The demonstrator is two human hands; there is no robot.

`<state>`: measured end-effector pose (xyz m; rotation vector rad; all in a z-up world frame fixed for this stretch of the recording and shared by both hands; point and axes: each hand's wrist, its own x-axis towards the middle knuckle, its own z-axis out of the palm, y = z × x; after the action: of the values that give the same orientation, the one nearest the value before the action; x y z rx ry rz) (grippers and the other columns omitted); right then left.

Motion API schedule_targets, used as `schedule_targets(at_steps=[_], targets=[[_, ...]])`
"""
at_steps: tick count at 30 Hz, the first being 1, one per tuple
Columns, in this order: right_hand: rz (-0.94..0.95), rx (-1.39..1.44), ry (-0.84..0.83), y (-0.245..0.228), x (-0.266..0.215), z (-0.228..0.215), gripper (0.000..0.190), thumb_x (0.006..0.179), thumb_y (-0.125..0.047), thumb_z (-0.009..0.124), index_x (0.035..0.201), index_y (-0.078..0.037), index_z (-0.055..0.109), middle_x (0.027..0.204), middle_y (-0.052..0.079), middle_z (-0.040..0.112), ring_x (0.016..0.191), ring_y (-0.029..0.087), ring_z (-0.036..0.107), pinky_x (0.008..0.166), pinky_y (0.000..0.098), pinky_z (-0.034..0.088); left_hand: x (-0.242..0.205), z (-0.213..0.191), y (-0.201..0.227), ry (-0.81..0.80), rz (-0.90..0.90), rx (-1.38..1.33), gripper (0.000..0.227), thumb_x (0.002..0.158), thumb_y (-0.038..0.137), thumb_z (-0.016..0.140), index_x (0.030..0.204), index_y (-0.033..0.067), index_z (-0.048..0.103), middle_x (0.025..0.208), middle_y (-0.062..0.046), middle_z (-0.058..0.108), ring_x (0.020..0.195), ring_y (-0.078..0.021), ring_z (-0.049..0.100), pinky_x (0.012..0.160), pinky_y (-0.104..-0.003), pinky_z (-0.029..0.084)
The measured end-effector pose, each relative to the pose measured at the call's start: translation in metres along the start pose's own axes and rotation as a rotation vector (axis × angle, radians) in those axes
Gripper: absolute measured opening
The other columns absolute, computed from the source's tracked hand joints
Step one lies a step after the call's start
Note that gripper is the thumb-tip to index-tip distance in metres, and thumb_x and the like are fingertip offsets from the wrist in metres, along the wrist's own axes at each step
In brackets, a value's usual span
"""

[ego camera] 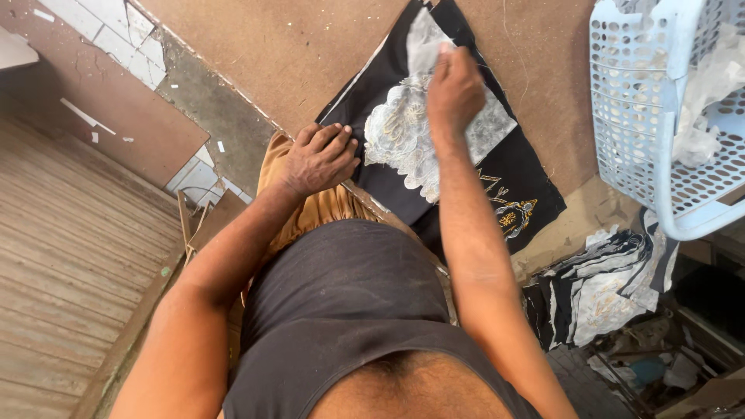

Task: The person removes a translucent transfer paper from a black fabric with gold embroidery by hand. They peel the paper off in sections, smooth the fabric, and place the removed paper into a nearby basket. The process is repeated on multiple fabric pieces.

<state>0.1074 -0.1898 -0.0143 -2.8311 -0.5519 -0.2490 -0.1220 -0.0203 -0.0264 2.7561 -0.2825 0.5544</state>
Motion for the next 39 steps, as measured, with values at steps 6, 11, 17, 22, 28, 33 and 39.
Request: schedule_targets(at_steps=[6, 11, 17, 22, 28, 33, 39], targets=[[-0.203, 0.123, 0.094, -0.017, -0.003, -0.036, 0.056, 0.099, -0.053, 0.065, 0.106, 0.002, 0.052, 0.086, 0.011, 0.058, 0.071, 0.023, 0.066, 0.055, 0.0339, 0.054, 0.035, 0.003, -0.014, -0.296, -0.098, -0.229, 0.032, 0.109, 0.045, 0.072, 0.107, 0.0129, 0.07, 0.121, -0.005, 0.063, 0.12, -0.0236, 0.057, 0.104, -0.046, 0.044], [-0.044, -0.055, 0.052, -0.038, -0.017, 0.023, 0.047, 0.089, -0.043, 0.076, 0.11, -0.004, 0.058, 0.095, 0.009, 0.066, 0.081, 0.023, 0.072, 0.061, 0.0348, 0.058, 0.07, 0.02, -0.029, -0.274, 0.0, -0.103, 0.05, 0.097, 0.052, 0.061, 0.128, 0.0125, 0.066, 0.145, -0.011, 0.056, 0.136, -0.0255, 0.048, 0.11, -0.048, 0.039], [0.523, -0.226, 0.127, 0.106, 0.011, 0.02, 0.035, 0.083, -0.02, 0.085, 0.111, -0.007, 0.067, 0.104, 0.009, 0.075, 0.091, 0.028, 0.076, 0.077, 0.0431, 0.059, 0.084, 0.008, -0.03, -0.362, 0.035, -0.08, 0.053, 0.106, 0.055, 0.052, 0.131, 0.0115, 0.067, 0.151, -0.011, 0.052, 0.14, -0.0249, 0.046, 0.11, -0.051, 0.035], [0.473, -0.024, 0.374, 0.161, -0.024, -0.045, 0.031, 0.088, 0.002, 0.078, 0.114, -0.001, 0.061, 0.118, 0.013, 0.067, 0.113, 0.027, 0.073, 0.098, 0.0397, 0.061, 0.116, 0.017, -0.019, -0.718, -0.131, -0.27, 0.06, 0.112, 0.061, 0.052, 0.13, 0.005, 0.065, 0.135, -0.014, 0.056, 0.134, -0.0278, 0.045, 0.118, -0.056, 0.03], [0.029, 0.401, 0.203, 0.082, -0.021, -0.062, 0.042, 0.089, 0.017, 0.053, 0.126, -0.003, 0.055, 0.131, 0.012, 0.061, 0.124, 0.035, 0.067, 0.109, 0.0447, 0.056, 0.168, 0.064, -0.007, -0.374, -0.012, -0.185, 0.092, 0.104, 0.069, 0.056, 0.161, -0.0011, 0.042, 0.169, -0.02, 0.027, 0.157, -0.0305, 0.022, 0.127, -0.053, 0.013], [-0.084, 0.308, -0.218, 0.04, -0.006, -0.059, 0.037, 0.095, -0.012, 0.073, 0.129, -0.006, 0.059, 0.124, 0.014, 0.062, 0.098, 0.027, 0.073, 0.078, 0.0376, 0.062, 0.176, 0.083, -0.011, -0.537, -0.053, -0.255, 0.114, 0.099, 0.082, 0.047, 0.168, -0.0061, 0.025, 0.175, -0.021, 0.013, 0.163, -0.0299, 0.007, 0.131, -0.053, 0.002], [-0.067, 0.273, -0.353, 0.055, -0.015, -0.033, 0.037, 0.094, -0.029, 0.086, 0.107, -0.004, 0.062, 0.101, 0.009, 0.068, 0.079, 0.025, 0.073, 0.062, 0.0364, 0.058, 0.176, 0.084, -0.007, -0.623, -0.054, -0.159, 0.116, 0.1, 0.087, 0.041, 0.169, -0.0057, 0.023, 0.179, -0.019, 0.011, 0.166, -0.0286, 0.003, 0.132, -0.055, -0.003]])
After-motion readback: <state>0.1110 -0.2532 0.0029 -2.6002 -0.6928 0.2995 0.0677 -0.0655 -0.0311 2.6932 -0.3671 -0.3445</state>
